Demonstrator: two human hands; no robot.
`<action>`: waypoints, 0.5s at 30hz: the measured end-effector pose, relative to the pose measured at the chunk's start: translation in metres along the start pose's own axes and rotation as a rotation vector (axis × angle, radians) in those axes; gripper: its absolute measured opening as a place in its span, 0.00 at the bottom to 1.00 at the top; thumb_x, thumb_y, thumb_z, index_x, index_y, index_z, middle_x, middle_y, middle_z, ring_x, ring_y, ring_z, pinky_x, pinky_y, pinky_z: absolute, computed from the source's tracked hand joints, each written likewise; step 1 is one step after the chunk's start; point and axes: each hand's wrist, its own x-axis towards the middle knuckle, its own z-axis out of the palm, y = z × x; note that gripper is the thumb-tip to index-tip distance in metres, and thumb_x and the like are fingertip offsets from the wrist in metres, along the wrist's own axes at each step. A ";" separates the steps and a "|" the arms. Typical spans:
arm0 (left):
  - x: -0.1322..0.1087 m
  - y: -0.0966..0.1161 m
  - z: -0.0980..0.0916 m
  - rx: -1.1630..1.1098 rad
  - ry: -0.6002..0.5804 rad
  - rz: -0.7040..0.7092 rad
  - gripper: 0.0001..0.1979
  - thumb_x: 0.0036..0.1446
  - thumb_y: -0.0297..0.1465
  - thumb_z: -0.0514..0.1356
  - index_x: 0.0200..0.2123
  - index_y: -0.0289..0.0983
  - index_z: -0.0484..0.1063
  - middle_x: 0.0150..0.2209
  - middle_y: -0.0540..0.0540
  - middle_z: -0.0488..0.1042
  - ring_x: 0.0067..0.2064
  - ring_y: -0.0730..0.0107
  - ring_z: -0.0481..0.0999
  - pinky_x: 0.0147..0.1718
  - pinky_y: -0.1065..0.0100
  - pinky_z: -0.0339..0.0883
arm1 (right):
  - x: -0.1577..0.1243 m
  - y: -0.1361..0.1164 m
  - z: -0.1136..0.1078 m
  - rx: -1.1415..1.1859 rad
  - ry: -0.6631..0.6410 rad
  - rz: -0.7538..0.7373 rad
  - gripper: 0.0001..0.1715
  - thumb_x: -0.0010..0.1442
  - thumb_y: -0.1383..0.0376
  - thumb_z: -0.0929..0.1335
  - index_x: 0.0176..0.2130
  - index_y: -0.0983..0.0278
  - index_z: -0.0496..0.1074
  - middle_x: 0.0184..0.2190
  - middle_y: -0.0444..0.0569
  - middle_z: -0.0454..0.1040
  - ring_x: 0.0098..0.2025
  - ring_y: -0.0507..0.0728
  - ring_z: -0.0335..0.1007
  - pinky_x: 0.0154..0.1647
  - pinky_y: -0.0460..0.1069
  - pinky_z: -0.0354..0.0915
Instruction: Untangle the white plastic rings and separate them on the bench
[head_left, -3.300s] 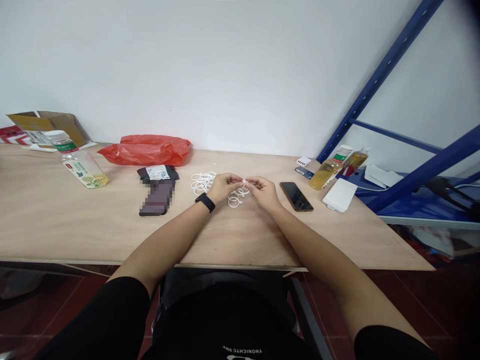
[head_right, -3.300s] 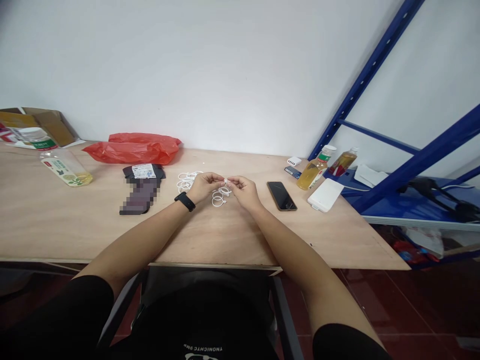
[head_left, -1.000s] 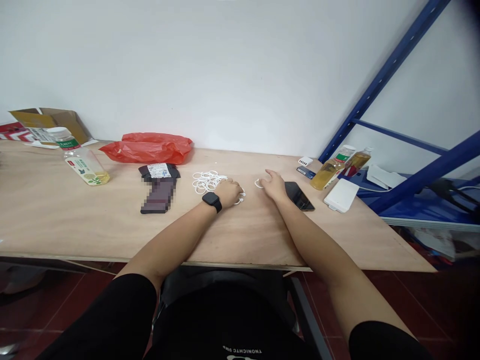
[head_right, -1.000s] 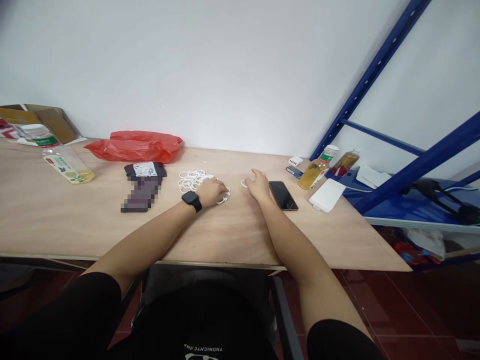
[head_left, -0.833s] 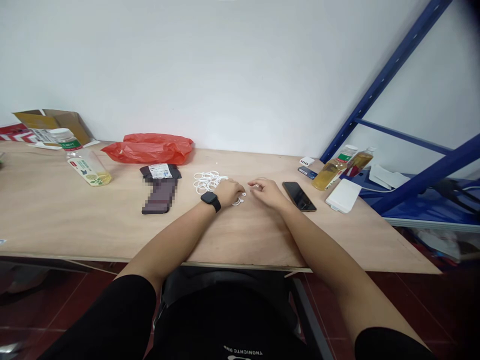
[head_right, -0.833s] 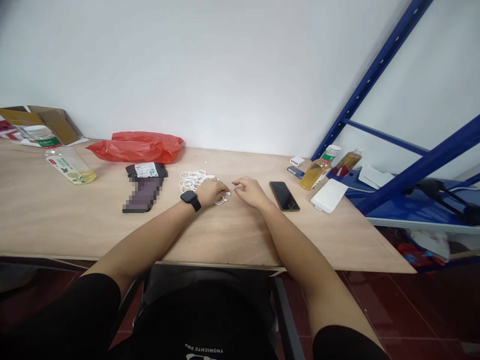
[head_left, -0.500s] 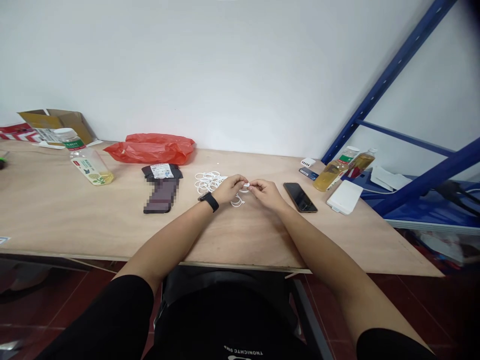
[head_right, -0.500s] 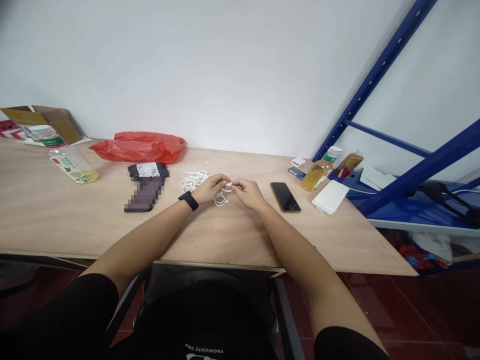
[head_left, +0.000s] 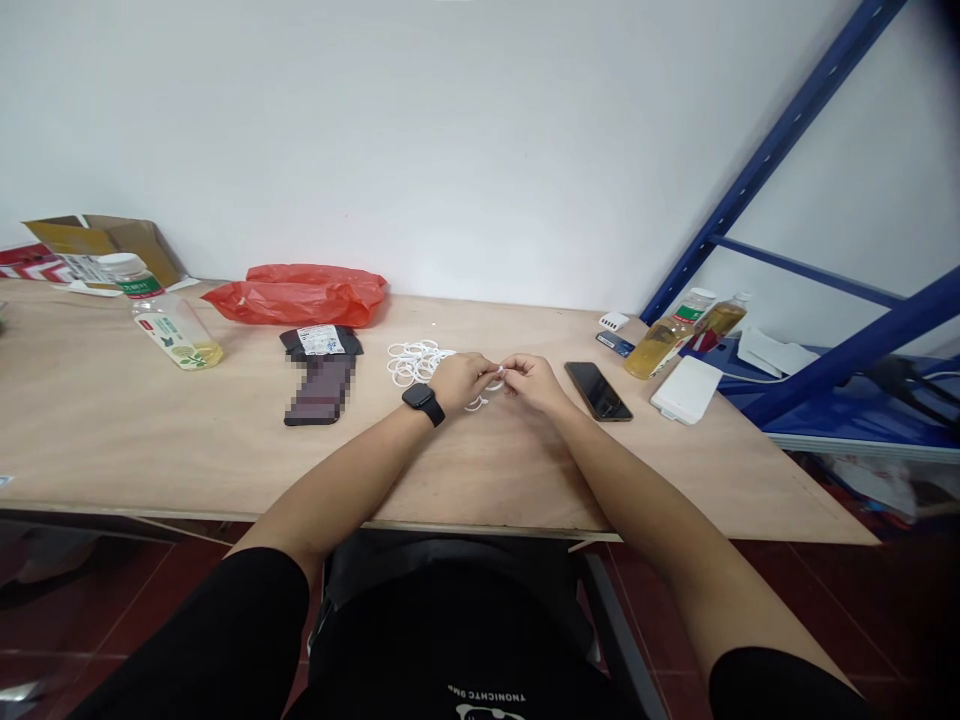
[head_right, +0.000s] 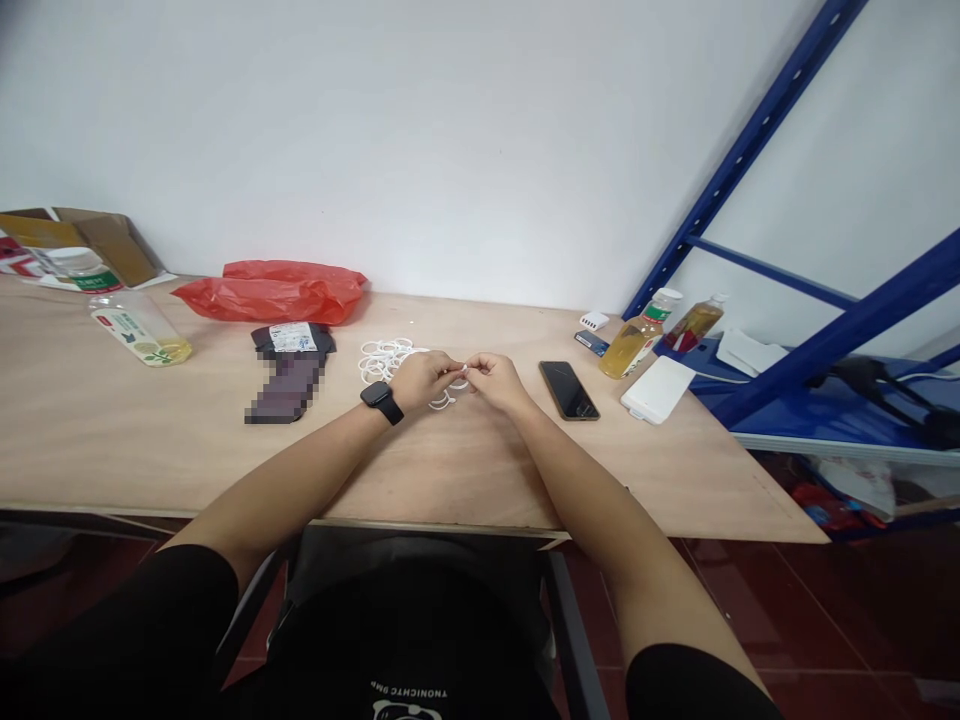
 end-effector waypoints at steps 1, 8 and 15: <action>0.000 0.001 0.000 0.012 -0.001 0.001 0.14 0.65 0.35 0.55 0.46 0.41 0.79 0.39 0.44 0.79 0.40 0.67 0.76 0.40 0.68 0.66 | 0.000 0.000 0.000 0.015 0.000 0.008 0.09 0.48 0.61 0.68 0.27 0.65 0.72 0.17 0.42 0.70 0.19 0.50 0.63 0.22 0.45 0.60; 0.002 0.002 0.000 0.057 -0.011 0.019 0.14 0.65 0.34 0.54 0.44 0.40 0.79 0.38 0.44 0.78 0.40 0.66 0.76 0.39 0.68 0.66 | 0.002 0.002 0.001 0.016 -0.002 0.029 0.08 0.48 0.61 0.67 0.26 0.65 0.72 0.17 0.43 0.70 0.19 0.50 0.63 0.22 0.45 0.60; 0.005 0.007 0.007 0.092 0.002 0.027 0.14 0.65 0.34 0.53 0.41 0.39 0.79 0.39 0.43 0.77 0.42 0.64 0.76 0.40 0.66 0.67 | 0.006 0.008 0.010 -0.050 0.062 0.032 0.06 0.50 0.66 0.61 0.23 0.61 0.65 0.18 0.40 0.68 0.16 0.50 0.60 0.17 0.45 0.55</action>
